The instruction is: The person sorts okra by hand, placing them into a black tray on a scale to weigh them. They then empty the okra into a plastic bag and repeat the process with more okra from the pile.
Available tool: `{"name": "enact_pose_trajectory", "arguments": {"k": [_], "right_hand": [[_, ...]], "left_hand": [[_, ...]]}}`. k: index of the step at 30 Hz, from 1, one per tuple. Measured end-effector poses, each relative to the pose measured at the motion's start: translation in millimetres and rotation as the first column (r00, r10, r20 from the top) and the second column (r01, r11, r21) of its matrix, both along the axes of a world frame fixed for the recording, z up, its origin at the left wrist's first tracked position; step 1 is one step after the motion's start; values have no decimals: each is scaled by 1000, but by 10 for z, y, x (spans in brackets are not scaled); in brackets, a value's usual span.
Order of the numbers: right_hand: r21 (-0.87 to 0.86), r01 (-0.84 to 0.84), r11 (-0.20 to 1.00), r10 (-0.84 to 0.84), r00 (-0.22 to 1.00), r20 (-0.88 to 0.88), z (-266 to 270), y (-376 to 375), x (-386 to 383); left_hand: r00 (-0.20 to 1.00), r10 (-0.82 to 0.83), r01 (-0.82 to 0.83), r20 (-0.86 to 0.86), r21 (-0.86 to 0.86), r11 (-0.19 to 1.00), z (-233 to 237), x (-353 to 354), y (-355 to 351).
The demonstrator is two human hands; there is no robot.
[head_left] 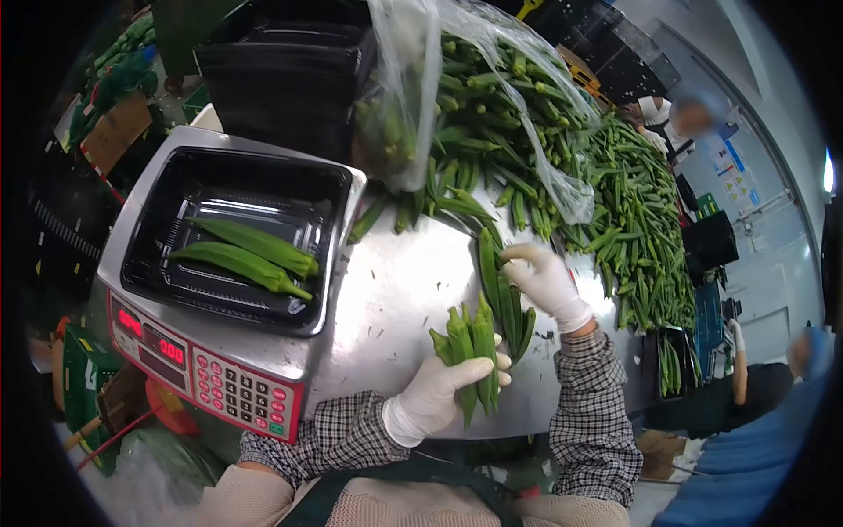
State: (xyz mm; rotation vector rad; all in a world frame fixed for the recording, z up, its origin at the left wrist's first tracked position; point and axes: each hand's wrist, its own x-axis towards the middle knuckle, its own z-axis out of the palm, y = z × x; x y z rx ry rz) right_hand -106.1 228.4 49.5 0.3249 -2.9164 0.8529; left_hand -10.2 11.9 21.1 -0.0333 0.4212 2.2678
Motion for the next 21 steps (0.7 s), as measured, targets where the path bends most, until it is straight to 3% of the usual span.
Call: {"name": "enact_pose_trajectory", "arguments": {"k": [3,6,8,11,14,15,16,18,21], "right_hand": [[-225,305,926,-282,951,126,130,214,192],[-63,264,962,-256,960,116,148,92,306],[25,138,990,-139,989,42,113,-166,334],[492,208,845,-209,976,-54,-23,-430,298],[394,215,894,-234,972,2,-108,-337,173],[121,271,955,-282,955,87,-96,-272,157],[-187,283,941,-252,953,170,-78,-191,166],[-554,386,737,-118,882,457,98,-42,250],[-755,374,539,106,859,501,191,12,436]], "left_hand": [[1000,7,-7,10,-20,1000,-5,0,12],[1000,31,-31,-2,-36,999,5,-11,23],[999,48,-49,-15,-46,998,10,-13,25],[995,101,-101,-15,-55,993,-52,-31,44],[994,107,-109,-22,-73,991,-29,-44,37],[994,105,-107,-34,-68,992,-40,-48,37],[994,103,-105,-45,-61,993,-60,-52,43],[993,101,-104,-57,-44,994,-57,-43,50],[994,87,-89,-60,-33,995,-12,-37,39]]}}
